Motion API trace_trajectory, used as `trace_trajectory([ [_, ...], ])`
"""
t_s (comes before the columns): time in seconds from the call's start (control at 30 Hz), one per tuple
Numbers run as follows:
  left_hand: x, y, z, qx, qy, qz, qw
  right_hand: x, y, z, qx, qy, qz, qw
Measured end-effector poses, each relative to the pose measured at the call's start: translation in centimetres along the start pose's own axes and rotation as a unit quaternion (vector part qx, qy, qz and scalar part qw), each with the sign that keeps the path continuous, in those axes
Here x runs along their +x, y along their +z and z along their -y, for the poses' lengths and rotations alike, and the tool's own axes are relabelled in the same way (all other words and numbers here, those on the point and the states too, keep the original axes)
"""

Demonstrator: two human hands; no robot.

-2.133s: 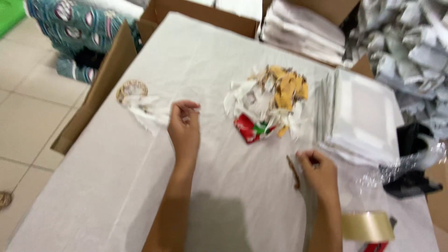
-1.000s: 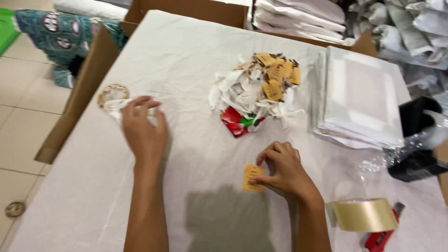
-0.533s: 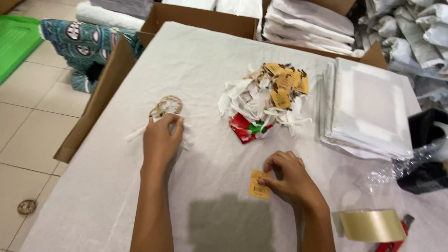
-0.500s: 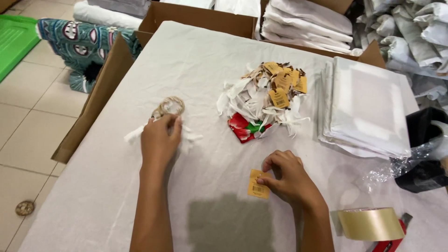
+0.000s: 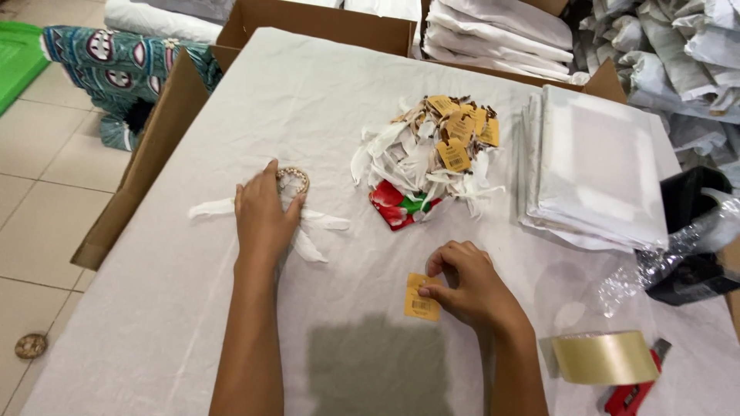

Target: Attaching cardboard tags to small dreamcatchers by threading strings

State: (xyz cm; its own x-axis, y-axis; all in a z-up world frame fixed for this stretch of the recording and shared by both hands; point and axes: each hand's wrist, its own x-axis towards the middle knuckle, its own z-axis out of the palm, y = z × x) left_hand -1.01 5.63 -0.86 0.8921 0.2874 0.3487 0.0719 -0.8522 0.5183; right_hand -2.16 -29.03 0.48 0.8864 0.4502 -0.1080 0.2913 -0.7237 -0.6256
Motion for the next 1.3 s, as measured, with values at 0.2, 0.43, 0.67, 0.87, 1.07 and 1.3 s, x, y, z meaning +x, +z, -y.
trace_trajectory([
  [0.2, 0.5, -1.3, -1.1, -0.102, -0.061, 0.019, 0.993, -0.2, -0.2, 0.6, 0.007, 0.006, -0.002, 1.000],
  [0.43, -1.6, -1.4, -5.9, -0.283, -0.084, 0.060, 0.954, 0.3, 0.8, 0.0, 0.100, 0.046, -0.032, 0.993],
  [0.67, -3.4, -0.2, -10.8, -0.468, -0.111, 0.213, 0.851, 0.1, -0.9, 0.6, 0.259, -0.024, -0.167, 0.951],
  [0.87, -4.7, 1.0, -12.9, -0.546, -0.139, 0.209, 0.800, -0.2, -0.4, 1.8, 0.392, -0.049, -0.171, 0.902],
  [1.07, -5.2, 1.5, -13.8, -0.575, -0.161, 0.228, 0.769, 0.3, -0.3, 1.6, 0.375, -0.058, -0.194, 0.905],
  [1.3, -5.3, 0.7, -13.6, -0.521, -0.159, 0.265, 0.795, -0.5, -1.4, 1.8, 0.342, 0.037, -0.272, 0.899],
])
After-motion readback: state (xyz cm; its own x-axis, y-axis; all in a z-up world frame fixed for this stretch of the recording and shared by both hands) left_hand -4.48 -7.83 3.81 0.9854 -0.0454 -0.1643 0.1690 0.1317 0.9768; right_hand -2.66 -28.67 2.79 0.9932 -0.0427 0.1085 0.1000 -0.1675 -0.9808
